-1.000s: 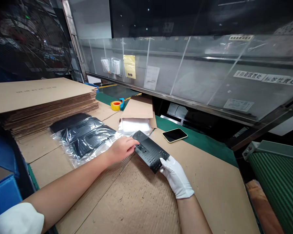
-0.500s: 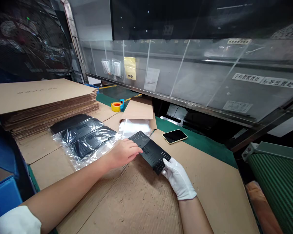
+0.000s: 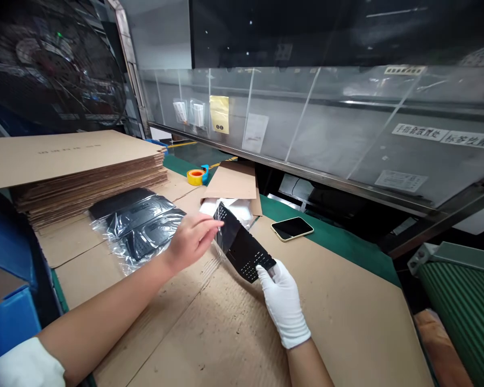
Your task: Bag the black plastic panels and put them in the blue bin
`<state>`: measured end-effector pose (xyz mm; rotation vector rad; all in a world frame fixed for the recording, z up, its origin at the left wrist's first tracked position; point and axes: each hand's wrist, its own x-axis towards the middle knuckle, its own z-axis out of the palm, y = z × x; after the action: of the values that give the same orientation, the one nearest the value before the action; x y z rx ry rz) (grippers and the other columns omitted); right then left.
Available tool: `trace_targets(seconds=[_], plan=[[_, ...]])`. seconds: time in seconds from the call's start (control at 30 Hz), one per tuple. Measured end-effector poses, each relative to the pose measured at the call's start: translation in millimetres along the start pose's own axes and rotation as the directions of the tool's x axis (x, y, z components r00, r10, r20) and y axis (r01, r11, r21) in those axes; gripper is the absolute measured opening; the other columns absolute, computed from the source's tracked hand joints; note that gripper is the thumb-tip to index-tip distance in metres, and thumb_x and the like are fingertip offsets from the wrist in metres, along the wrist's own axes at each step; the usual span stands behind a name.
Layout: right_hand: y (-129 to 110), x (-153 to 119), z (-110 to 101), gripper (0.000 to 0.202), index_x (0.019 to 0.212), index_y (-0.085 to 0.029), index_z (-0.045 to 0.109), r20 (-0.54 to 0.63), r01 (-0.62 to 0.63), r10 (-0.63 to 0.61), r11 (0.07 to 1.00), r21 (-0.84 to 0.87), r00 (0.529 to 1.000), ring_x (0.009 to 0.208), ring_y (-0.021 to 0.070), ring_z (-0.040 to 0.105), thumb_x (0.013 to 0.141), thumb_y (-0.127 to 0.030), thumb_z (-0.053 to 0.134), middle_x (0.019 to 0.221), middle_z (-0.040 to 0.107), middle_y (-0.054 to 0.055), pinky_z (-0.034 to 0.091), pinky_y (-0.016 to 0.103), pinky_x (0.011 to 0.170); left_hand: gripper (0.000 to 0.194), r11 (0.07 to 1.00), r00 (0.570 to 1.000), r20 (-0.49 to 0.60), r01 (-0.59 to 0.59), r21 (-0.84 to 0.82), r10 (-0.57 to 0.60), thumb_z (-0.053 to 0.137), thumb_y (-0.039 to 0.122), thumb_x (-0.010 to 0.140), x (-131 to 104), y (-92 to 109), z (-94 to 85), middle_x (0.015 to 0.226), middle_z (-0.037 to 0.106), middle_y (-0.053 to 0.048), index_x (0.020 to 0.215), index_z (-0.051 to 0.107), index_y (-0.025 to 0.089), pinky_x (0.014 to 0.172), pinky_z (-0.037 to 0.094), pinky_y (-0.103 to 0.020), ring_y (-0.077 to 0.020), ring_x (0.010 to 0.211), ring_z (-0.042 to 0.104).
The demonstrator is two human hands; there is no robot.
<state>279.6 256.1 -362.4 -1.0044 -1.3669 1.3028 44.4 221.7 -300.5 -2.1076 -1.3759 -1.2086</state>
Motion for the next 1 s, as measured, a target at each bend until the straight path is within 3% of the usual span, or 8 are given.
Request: trace_targets(seconds=[0.17, 0.37, 0.57, 0.7, 0.8, 0.87, 0.93, 1.0], plan=[[2.3, -9.6, 3.4, 0.017, 0.090, -0.026, 0.069, 0.016, 0.147, -0.148, 0.957, -0.249, 0.989, 0.084, 0.0233, 0.062, 0.077, -0.037, 0.068, 0.088, 0.070, 0.003, 0.048, 0.034, 0.084, 0.035, 0.973, 0.997, 0.067, 0.033, 0.229, -0.049, 0.045, 0.019, 0.094, 1.8, -14.2, -5.5, 0.128, 0.057, -0.007, 0.125, 0.058, 0.026, 0.095, 0.033, -0.042, -0.0254, 0.114, 0.047], [6.1, -12.7, 9.8, 0.013, 0.087, -0.029, 0.071, 0.054, 0.214, -0.208, 0.911, -0.352, 0.977, 0.077, 0.0244, 0.061, 0.077, -0.037, 0.067, 0.082, 0.069, 0.004, 0.048, 0.037, 0.081, 0.020, 0.989, 0.993, 0.108, -0.064, 0.131, 0.049, 0.049, 0.020, 0.093, 2.2, -7.4, -4.4, 0.106, 0.068, -0.001, 0.095, 0.069, 0.025, 0.101, 0.027, -0.043, -0.0188, 0.104, 0.055], [2.5, -23.8, 41.0, 0.015, 0.083, -0.028, 0.073, 0.089, 0.103, -0.092, 0.987, -0.124, 0.992, 0.086, 0.0263, 0.063, 0.076, -0.040, 0.067, 0.088, 0.070, 0.007, 0.050, 0.043, 0.085, 0.017, 0.962, 0.961, 0.052, -0.272, -0.020, 0.273, 0.051, 0.017, 0.092, -15.8, 45.9, 13.9, 0.100, 0.071, 0.004, 0.093, 0.065, 0.026, 0.113, 0.019, -0.040, -0.0132, 0.101, 0.059], [-8.5, -29.7, 51.4, 0.031, 0.110, -0.032, 0.066, -0.002, -0.055, 0.055, 0.995, 0.088, 0.998, 0.097, 0.0241, 0.064, 0.080, -0.042, 0.065, 0.111, 0.068, 0.004, 0.054, 0.041, 0.083, 0.023, 0.943, 0.938, -0.102, -0.330, 0.041, 0.332, 0.058, 0.024, 0.089, -27.3, 59.9, 16.9, 0.113, 0.066, 0.004, 0.110, 0.058, 0.034, 0.116, 0.018, -0.043, -0.0152, 0.112, 0.055], [-24.5, -31.0, 47.2, 0.038, 0.117, -0.030, 0.062, -0.034, -0.052, 0.064, 0.959, 0.277, 0.997, 0.105, 0.0234, 0.063, 0.080, -0.040, 0.067, 0.121, 0.065, 0.003, 0.054, 0.040, 0.089, 0.047, 0.977, 0.925, -0.318, -0.211, 0.025, 0.208, 0.058, 0.027, 0.087, -28.9, 50.1, 15.9, 0.126, 0.055, -0.003, 0.128, 0.041, 0.038, 0.114, 0.023, -0.051, -0.0220, 0.124, 0.047], [-33.6, -30.8, 44.0, 0.043, 0.124, -0.029, 0.057, -0.028, -0.042, 0.057, 0.924, 0.379, 0.998, 0.115, 0.0229, 0.058, 0.083, -0.038, 0.064, 0.130, 0.060, 0.003, 0.052, 0.039, 0.095, 0.055, 0.991, 0.927, -0.375, -0.051, -0.122, 0.001, 0.053, 0.031, 0.089, -29.0, 42.0, 20.4, 0.140, 0.041, -0.010, 0.138, 0.027, 0.033, 0.112, 0.026, -0.055, -0.0271, 0.132, 0.037], [-37.7, -29.9, 42.3, 0.046, 0.129, -0.029, 0.053, -0.026, -0.052, 0.072, 0.883, 0.467, 0.997, 0.123, 0.0220, 0.053, 0.084, -0.036, 0.064, 0.137, 0.054, 0.003, 0.050, 0.037, 0.098, 0.058, 0.921, 0.905, -0.311, 0.175, -0.348, -0.289, 0.045, 0.037, 0.093, -29.5, 36.1, 29.6, 0.146, 0.029, -0.015, 0.142, 0.017, 0.026, 0.110, 0.030, -0.053, -0.0289, 0.135, 0.032], [-36.1, -28.7, 41.5, 0.045, 0.127, -0.030, 0.055, -0.051, -0.070, 0.110, 0.864, 0.499, 0.993, 0.123, 0.0206, 0.052, 0.083, -0.036, 0.065, 0.138, 0.053, 0.002, 0.050, 0.034, 0.097, 0.057, 0.741, 0.845, -0.115, 0.382, -0.552, -0.522, 0.043, 0.044, 0.094, -29.6, 32.5, 39.7, 0.142, 0.035, -0.017, 0.142, 0.021, 0.021, 0.105, 0.036, -0.046, -0.0276, 0.129, 0.040]])
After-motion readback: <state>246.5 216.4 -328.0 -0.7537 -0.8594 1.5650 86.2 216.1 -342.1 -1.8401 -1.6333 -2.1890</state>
